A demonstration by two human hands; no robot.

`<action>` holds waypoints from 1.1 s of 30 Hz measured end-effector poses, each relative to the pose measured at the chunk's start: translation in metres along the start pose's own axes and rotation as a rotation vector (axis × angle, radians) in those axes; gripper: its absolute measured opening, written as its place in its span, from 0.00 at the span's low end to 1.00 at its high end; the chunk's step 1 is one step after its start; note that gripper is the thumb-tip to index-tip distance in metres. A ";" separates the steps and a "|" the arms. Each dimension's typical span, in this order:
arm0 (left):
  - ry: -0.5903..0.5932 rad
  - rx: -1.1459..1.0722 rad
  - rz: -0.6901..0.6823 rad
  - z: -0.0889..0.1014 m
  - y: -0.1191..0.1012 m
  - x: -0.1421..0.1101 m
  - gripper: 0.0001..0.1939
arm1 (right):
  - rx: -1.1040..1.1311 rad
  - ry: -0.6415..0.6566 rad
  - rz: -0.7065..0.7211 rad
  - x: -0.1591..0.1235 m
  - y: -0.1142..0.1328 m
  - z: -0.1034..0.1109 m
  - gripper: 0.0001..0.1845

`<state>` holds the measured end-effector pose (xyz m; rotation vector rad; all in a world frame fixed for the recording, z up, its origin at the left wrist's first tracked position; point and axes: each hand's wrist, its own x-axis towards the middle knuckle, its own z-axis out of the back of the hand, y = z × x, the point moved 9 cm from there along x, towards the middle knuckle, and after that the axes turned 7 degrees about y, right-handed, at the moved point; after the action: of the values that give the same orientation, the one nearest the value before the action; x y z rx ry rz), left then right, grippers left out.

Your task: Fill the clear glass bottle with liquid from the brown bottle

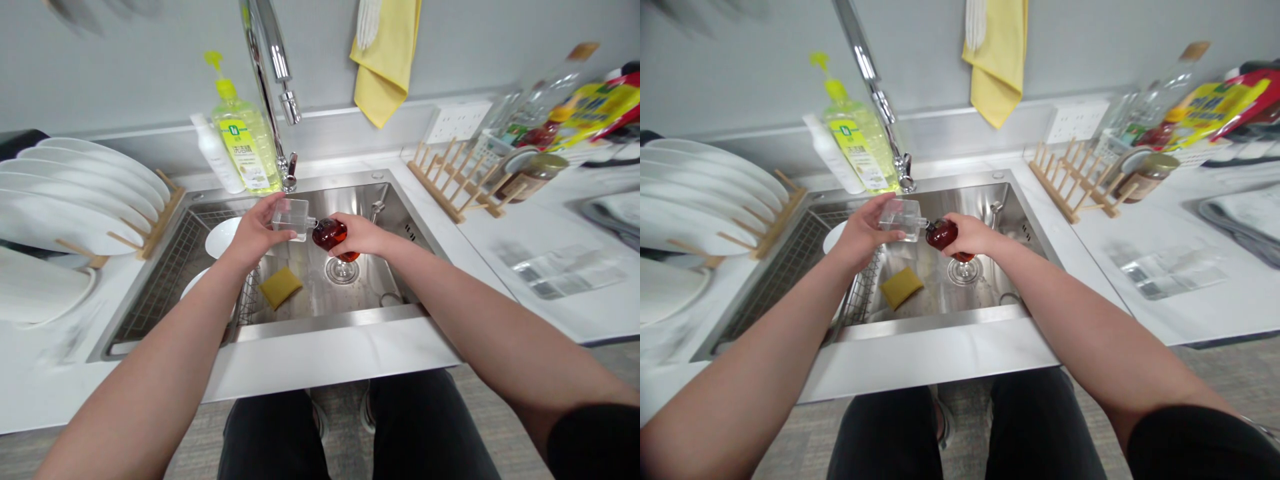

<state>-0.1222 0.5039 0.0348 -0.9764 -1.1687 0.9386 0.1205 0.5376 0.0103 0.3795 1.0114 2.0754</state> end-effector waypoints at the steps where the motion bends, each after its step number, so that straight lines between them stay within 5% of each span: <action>1: 0.001 -0.001 -0.006 0.000 -0.001 0.000 0.52 | -0.001 -0.003 0.000 0.000 0.001 0.000 0.36; 33: 0.009 0.015 0.011 -0.002 -0.004 -0.002 0.54 | -0.004 0.012 0.016 0.000 0.000 -0.001 0.35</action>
<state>-0.1204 0.5004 0.0381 -0.9746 -1.1481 0.9499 0.1202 0.5368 0.0095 0.3747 1.0142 2.0957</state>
